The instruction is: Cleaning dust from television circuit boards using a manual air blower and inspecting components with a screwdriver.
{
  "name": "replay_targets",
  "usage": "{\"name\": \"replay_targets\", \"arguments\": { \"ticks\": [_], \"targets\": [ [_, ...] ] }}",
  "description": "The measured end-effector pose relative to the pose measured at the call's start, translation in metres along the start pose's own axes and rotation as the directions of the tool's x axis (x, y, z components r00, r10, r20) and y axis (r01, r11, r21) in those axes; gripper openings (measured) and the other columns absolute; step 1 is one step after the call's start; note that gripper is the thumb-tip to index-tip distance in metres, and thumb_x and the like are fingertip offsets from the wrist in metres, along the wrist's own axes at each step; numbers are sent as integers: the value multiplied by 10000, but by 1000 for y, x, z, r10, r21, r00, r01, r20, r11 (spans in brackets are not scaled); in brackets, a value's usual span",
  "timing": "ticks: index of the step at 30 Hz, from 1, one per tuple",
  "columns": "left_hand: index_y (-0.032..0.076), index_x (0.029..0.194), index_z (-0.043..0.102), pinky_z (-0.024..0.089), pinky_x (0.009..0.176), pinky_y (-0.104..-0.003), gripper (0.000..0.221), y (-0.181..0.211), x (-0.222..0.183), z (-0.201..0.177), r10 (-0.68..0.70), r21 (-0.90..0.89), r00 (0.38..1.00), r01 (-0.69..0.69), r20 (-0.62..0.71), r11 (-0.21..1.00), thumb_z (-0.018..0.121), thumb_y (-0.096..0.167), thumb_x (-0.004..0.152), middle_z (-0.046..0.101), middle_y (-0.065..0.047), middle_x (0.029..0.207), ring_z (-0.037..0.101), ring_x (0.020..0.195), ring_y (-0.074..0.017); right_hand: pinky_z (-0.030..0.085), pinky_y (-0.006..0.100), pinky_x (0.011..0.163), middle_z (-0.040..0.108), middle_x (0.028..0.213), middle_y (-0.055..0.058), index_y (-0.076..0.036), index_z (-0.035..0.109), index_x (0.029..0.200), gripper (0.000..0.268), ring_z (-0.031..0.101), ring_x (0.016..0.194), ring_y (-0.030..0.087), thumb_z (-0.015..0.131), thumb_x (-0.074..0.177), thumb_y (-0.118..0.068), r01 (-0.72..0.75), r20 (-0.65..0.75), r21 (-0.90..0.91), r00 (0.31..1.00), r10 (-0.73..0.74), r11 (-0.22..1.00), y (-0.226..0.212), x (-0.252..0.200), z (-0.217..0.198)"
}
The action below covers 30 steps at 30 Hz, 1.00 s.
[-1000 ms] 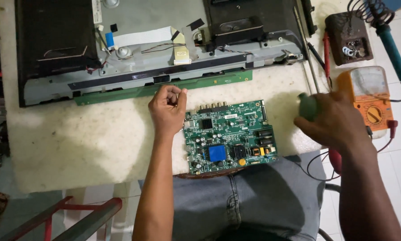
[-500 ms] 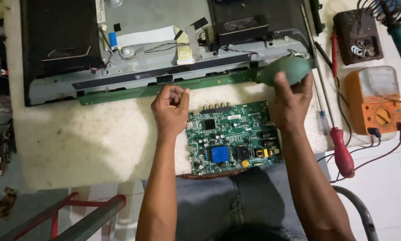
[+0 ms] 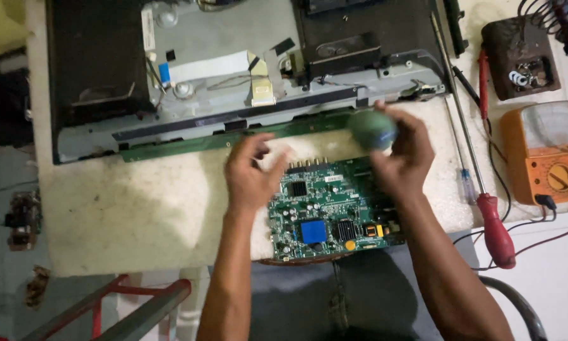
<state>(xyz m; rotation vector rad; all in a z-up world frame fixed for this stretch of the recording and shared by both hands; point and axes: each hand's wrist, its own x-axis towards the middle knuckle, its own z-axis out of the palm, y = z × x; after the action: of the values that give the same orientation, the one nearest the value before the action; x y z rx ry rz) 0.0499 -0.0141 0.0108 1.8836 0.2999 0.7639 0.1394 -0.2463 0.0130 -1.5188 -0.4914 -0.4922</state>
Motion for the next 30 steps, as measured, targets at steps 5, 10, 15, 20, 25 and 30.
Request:
{"name": "replay_targets", "arguments": {
  "ticks": [5,10,15,20,25,30],
  "targets": [
    [101,1507,513,544,1045,-492,732,85,-15,25,211,-191,929,-157,305,969,864,265,885,593,-178,1408,610,1297,-346,542,588,1039,517,1217,243,31,586,1061,534,607,1204,518,963,698,-74,231,312,96,917,-250,968,-12,-13,19],
    [2,1462,428,618,946,-461,734,50,-13,15,130,-362,974,-56,185,931,834,205,885,649,-216,1219,687,1062,-297,471,567,1062,643,1198,186,-32,665,1247,599,619,1194,439,926,709,-56,197,432,-214,898,-88,957,8,16,-29],
    [-10,1432,402,608,933,-436,781,42,-16,30,24,-291,1000,-17,20,957,880,151,835,572,-232,1247,644,1099,-311,525,483,862,685,1085,45,-327,785,1214,287,671,987,367,830,932,-360,112,360,-677,913,194,728,70,8,-57],
    [51,1377,514,621,917,-463,672,35,-17,59,-52,-221,998,44,-33,974,874,315,875,660,-171,1153,708,1072,-319,384,406,912,668,1087,-51,-426,712,1316,390,618,1050,272,731,945,-306,205,450,-725,864,227,657,73,9,-52],
    [102,1310,589,633,863,-481,454,28,-13,75,-39,-91,995,31,-91,995,773,333,965,720,-156,1107,734,1053,-344,384,476,910,690,1123,33,-342,732,1316,364,617,1087,349,739,952,-328,182,474,-659,853,216,730,68,13,-53],
    [92,1340,582,626,900,-454,541,31,-14,73,-2,-104,993,-11,-117,994,848,285,910,719,-156,1116,730,1079,-316,371,457,903,688,1106,41,-338,756,1309,319,615,1080,319,747,991,-353,214,469,-667,865,179,714,63,12,-50]
  ]
}}
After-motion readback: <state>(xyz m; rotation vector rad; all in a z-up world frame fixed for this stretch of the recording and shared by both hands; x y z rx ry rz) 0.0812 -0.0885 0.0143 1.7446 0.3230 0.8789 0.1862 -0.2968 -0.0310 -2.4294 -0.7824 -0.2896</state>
